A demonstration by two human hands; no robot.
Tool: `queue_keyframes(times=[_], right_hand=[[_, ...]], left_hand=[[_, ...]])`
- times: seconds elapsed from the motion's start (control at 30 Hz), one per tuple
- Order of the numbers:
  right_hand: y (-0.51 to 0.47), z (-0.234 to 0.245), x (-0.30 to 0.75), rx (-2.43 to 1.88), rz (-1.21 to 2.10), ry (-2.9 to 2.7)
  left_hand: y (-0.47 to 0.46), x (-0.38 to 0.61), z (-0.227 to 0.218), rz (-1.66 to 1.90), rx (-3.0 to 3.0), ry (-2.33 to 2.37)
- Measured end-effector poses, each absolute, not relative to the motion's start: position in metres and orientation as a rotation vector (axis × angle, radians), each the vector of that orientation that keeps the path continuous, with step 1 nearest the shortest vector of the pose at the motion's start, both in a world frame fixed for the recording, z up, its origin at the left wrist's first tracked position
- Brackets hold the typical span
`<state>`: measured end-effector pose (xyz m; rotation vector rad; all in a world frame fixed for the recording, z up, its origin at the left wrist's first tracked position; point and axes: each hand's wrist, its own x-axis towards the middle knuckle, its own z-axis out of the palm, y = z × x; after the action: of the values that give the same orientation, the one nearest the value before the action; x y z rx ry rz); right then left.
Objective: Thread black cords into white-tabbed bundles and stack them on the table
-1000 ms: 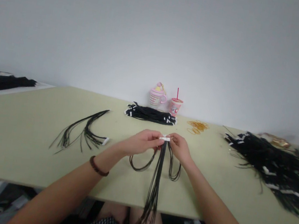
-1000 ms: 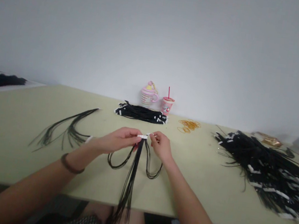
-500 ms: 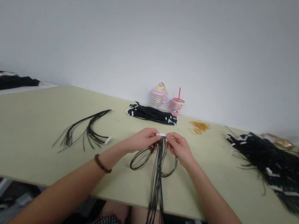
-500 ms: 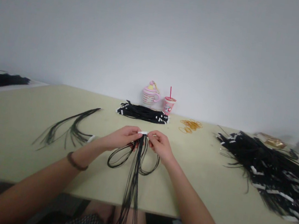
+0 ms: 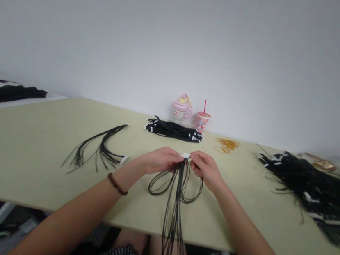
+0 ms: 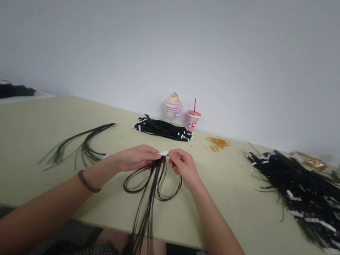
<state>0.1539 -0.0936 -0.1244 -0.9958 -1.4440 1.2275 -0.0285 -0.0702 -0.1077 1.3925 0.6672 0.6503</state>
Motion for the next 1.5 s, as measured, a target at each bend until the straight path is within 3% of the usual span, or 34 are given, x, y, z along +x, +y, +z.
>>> queue_keyframes(times=[1.03,1.5], right_hand=[[-0.092,-0.123,0.155,-0.972,1.24,-1.353],[-0.095,-0.13,0.15,-0.935,1.354,-1.443]], left_hand=[[-0.078,-0.03,-0.097,0.799,1.423,0.763],[-0.073,-0.034,-0.099,0.694,1.557,0.846]])
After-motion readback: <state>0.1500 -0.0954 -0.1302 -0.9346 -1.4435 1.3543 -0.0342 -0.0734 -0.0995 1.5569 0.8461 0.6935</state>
